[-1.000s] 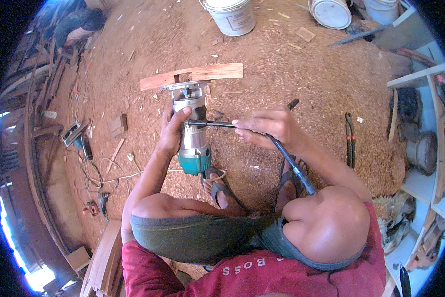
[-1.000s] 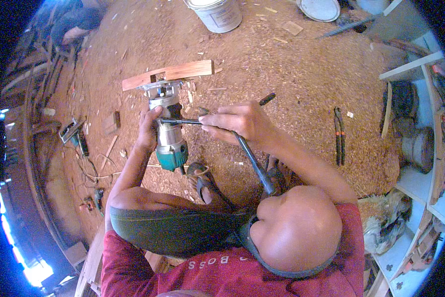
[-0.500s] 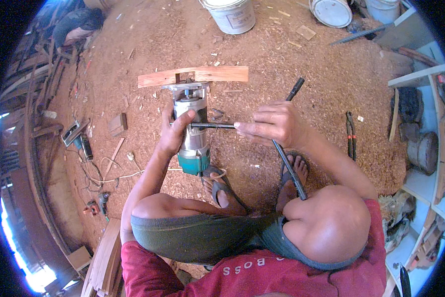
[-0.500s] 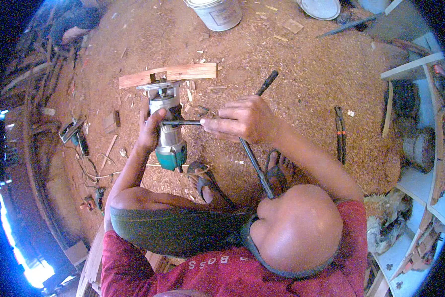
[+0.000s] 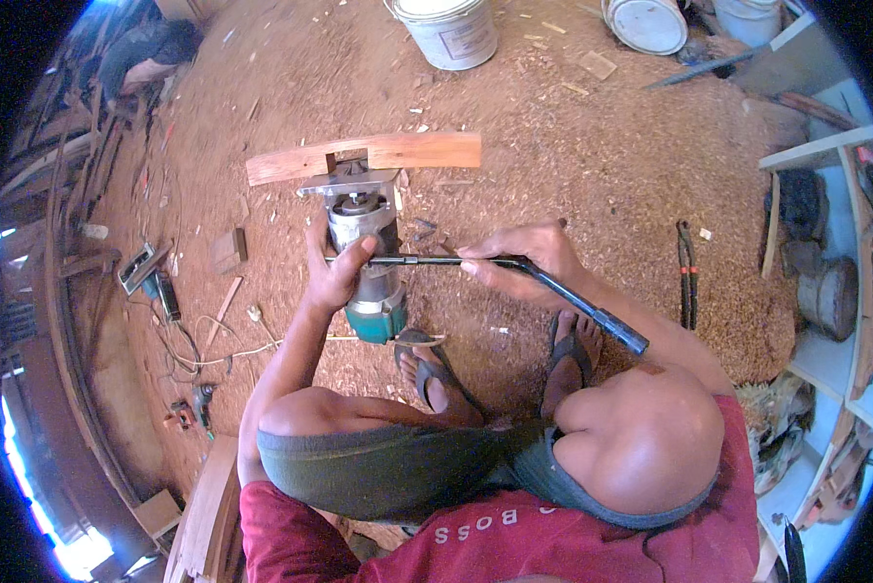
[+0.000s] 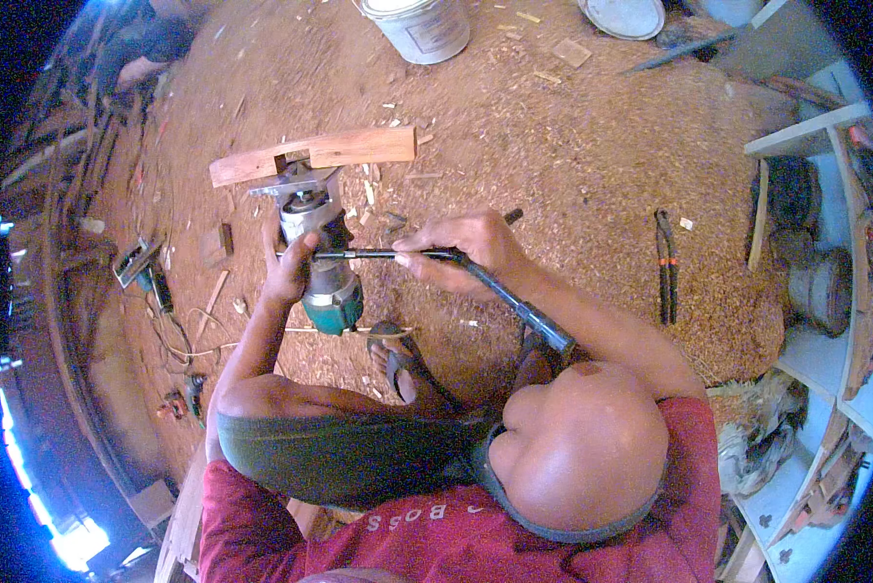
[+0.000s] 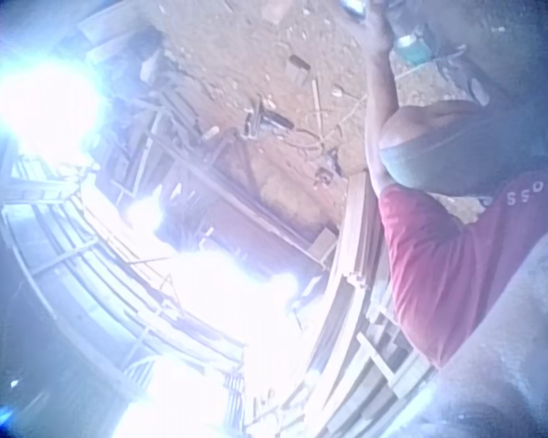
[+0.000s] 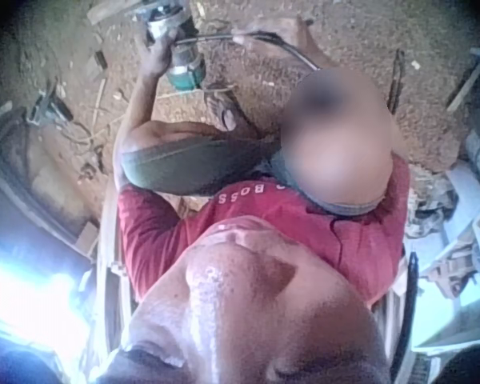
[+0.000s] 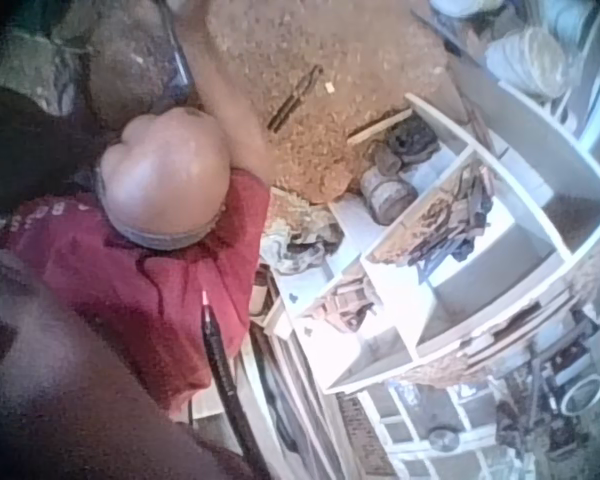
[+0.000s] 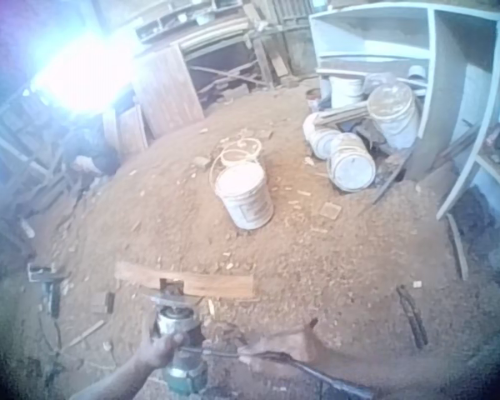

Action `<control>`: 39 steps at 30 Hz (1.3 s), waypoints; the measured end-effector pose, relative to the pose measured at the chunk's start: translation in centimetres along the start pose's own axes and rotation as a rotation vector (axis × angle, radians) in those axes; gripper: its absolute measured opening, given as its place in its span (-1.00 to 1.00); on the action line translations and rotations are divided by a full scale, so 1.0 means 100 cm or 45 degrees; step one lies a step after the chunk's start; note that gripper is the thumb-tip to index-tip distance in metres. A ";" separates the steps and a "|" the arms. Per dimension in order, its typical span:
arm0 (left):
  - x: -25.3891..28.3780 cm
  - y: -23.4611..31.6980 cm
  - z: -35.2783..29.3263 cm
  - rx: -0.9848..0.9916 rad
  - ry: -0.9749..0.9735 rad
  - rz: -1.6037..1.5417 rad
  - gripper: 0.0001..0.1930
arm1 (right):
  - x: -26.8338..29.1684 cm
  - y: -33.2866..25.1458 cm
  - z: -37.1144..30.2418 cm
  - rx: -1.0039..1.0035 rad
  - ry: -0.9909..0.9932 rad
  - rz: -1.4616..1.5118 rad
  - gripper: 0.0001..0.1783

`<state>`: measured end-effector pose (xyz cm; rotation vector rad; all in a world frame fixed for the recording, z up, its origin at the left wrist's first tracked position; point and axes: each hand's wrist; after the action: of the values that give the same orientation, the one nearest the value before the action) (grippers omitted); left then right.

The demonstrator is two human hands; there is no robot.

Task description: The person attaches a small metal bracket and a plastic piece to a wooden component using a screwdriver, then picks up a handheld router and brings it to a workbench to continue working on curved wooden pieces.

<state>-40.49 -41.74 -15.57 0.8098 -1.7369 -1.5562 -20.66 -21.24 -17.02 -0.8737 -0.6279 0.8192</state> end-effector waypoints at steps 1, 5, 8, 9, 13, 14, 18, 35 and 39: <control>-0.003 0.005 -0.003 0.041 -0.006 -0.024 -0.39 | -0.001 -0.001 -0.001 -0.046 0.004 0.022 -0.81; -0.001 0.003 -0.002 -0.045 0.020 0.012 -0.39 | 0.000 -0.007 -0.001 -0.214 -0.029 0.045 -0.77; 0.000 0.006 -0.006 -0.023 0.030 0.027 -0.38 | -0.002 -0.012 -0.003 -0.296 -0.021 0.082 -0.73; 0.001 0.003 -0.003 -0.024 0.020 0.023 -0.38 | -0.002 -0.012 -0.003 -0.323 -0.017 0.084 -0.73; -0.002 0.003 -0.001 0.012 -0.008 -0.002 -0.39 | -0.003 -0.012 -0.004 -0.397 0.001 0.142 -0.71; -0.001 0.002 -0.001 0.015 -0.012 0.004 -0.40 | -0.003 -0.011 -0.004 -0.441 0.002 0.152 -0.72; -0.001 0.002 -0.001 -0.003 -0.026 0.027 -0.42 | -0.005 -0.011 -0.006 -0.632 -0.029 0.186 -0.72; -0.006 0.010 -0.002 -0.148 0.036 0.237 -0.36 | -0.011 -0.001 -0.016 -0.719 0.023 0.320 -0.77; -0.006 0.004 -0.002 -0.081 0.042 0.161 -0.36 | -0.009 -0.001 -0.016 -0.787 -0.004 0.308 -0.77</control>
<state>-39.94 -41.31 -15.16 0.6775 -1.6729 -1.4977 -19.88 -22.70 -17.86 -1.5333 -0.8052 0.8537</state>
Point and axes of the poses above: each hand's wrist, its own z-axis towards the middle knuckle, its own x-axis out of the back of the hand, y = z × x, and after that the axes turned 14 degrees about y, right-handed
